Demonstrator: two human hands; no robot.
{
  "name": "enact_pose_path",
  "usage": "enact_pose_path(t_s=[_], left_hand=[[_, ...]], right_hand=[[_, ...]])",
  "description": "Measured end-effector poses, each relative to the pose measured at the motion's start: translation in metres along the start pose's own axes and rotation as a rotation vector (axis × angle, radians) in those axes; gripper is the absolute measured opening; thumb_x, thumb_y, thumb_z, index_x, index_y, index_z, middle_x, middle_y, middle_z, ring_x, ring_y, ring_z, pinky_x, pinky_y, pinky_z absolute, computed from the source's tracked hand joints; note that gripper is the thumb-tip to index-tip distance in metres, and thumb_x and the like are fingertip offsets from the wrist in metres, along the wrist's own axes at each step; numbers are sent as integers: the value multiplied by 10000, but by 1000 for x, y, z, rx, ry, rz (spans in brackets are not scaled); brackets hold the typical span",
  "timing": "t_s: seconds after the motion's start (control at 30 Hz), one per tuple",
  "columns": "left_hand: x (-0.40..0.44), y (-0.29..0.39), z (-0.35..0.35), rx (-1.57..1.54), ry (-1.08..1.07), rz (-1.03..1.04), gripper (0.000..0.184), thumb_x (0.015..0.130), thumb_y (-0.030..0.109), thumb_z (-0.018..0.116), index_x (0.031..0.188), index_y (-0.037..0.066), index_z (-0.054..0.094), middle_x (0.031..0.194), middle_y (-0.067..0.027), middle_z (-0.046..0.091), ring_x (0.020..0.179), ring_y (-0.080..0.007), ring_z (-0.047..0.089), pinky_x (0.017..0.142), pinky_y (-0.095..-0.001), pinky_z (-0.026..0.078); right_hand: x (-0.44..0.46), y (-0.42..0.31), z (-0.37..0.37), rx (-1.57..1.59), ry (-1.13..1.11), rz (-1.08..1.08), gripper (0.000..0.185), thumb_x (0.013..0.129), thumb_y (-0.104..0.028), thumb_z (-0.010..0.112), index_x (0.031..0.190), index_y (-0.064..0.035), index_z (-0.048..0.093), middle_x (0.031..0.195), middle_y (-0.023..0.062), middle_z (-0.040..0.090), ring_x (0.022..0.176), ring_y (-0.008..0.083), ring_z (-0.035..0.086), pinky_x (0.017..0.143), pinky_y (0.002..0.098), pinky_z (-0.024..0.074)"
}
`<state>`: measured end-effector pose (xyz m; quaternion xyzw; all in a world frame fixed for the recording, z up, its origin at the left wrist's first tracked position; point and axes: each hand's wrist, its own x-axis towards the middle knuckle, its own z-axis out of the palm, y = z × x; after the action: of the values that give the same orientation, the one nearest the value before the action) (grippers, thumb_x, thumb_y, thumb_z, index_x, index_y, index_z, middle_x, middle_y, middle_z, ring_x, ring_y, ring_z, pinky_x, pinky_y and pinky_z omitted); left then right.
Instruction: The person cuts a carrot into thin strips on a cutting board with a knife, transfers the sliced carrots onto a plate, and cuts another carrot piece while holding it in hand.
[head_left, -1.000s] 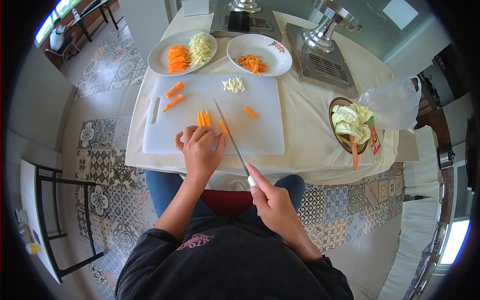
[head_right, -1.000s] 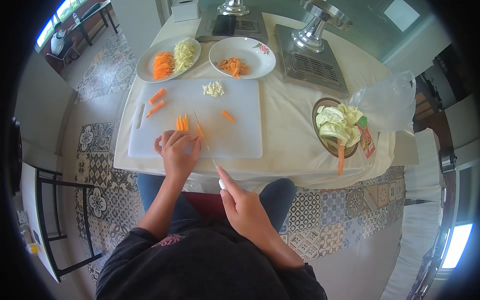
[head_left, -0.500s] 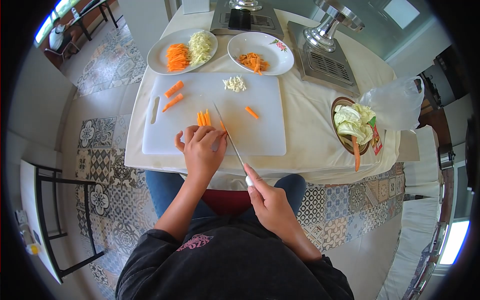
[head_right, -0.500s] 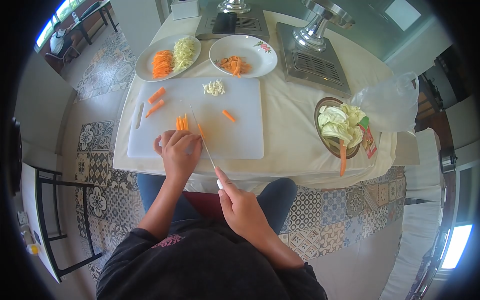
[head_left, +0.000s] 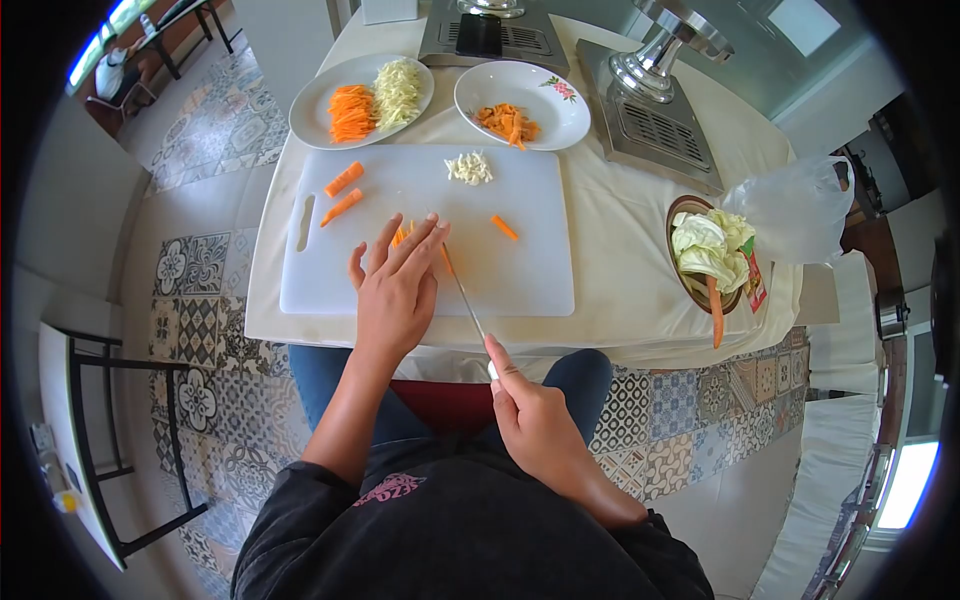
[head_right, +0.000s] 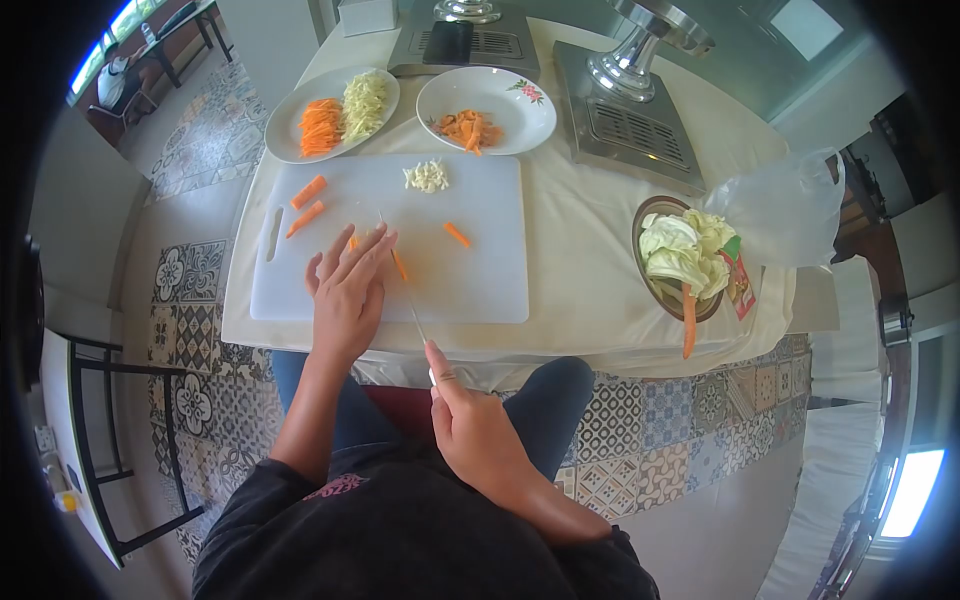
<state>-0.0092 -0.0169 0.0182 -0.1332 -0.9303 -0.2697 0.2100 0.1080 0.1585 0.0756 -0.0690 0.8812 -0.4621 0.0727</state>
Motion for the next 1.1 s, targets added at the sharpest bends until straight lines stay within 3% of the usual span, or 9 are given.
enact_pose_path(t_s=[0.17,0.37,0.53,0.73,0.83,0.93,1.1], left_hand=[[7,-7,-5,55,-144,19,556,870,31,517,1389,224,567,1437,40,566,1403,-269,427,1142,-556,184],[10,-10,0,43,-114,-1,563,860,49,541,1400,205,551,1482,25,519,1404,-266,420,1151,-528,188],[8,-15,-2,-73,-18,-19,409,840,82,610,1243,154,611,1371,-25,575,1349,-264,462,1131,-506,229],[10,-20,1,-134,29,-14,307,833,72,629,1131,146,641,1317,-22,591,1310,-269,484,1105,-510,257],[6,-19,2,-98,10,30,292,830,78,634,1107,166,664,1340,-5,582,1318,-277,473,1104,-530,253],[4,-18,0,-11,-40,86,272,832,90,634,1084,180,683,1381,11,561,1336,-284,451,1111,-552,242],[3,-14,1,48,-64,114,250,839,114,630,1073,181,689,1433,15,525,1360,-290,419,1126,-570,226]], right_hand=[[4,1,5,-12,17,-14,582,941,-14,548,1497,-20,378,723,264,626,669,415,644,648,469,503],[18,2,8,-12,29,-1,564,955,-26,535,1498,-27,381,726,265,624,678,420,646,653,468,505],[22,2,6,61,21,54,534,971,-38,527,1491,-45,409,734,269,619,672,425,637,631,414,505],[12,1,-1,234,75,81,489,999,-62,513,1482,-51,439,669,199,553,552,240,574,602,289,465],[4,-2,-6,186,106,82,505,1040,-73,455,1537,-137,394,712,2,520,525,39,458,491,212,432],[3,-1,-10,186,64,113,487,1008,-64,509,1489,-53,431,664,149,534,559,157,499,622,262,461],[0,-4,-9,246,43,149,487,1008,-69,510,1489,-71,436,660,148,514,574,140,480,627,251,452]])
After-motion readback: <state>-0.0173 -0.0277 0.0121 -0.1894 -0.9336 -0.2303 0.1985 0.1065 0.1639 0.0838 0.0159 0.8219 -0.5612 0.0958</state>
